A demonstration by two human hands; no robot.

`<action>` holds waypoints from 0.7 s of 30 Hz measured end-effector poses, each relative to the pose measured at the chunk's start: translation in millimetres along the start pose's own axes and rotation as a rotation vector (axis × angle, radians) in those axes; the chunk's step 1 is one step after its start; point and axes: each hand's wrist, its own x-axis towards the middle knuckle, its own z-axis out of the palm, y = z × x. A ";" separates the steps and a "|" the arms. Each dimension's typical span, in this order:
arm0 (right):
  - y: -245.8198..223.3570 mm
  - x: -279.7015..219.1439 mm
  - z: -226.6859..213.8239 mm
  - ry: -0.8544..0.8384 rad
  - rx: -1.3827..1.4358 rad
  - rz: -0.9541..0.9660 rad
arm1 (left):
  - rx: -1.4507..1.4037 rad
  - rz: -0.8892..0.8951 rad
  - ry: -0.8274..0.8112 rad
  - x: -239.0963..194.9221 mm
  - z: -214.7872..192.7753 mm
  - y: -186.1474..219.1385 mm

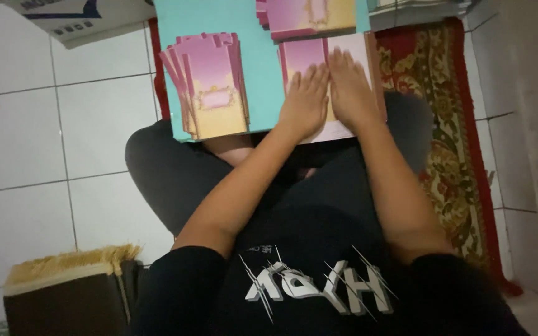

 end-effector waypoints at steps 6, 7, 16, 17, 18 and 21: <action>-6.3 16.5 7.3 0.105 -0.057 0.004 | -0.062 0.123 -0.020 -30.9 -26.9 1.3; -8.0 15.8 6.4 0.104 -0.058 0.001 | -0.062 0.121 -0.018 -38.0 -35.1 4.1; -9.2 7.3 7.5 0.338 0.247 -0.007 | -0.275 0.210 -0.006 -123.9 -99.4 1.7; -12.2 6.6 4.9 0.359 0.216 -0.008 | -0.189 0.135 0.110 -129.6 -110.3 -5.9; -15.0 5.5 1.9 0.380 0.185 -0.010 | -0.103 0.061 0.225 -135.3 -121.4 -12.9; 19.2 4.8 30.1 0.425 0.019 -0.041 | 0.040 0.098 0.230 -134.0 -129.3 -76.6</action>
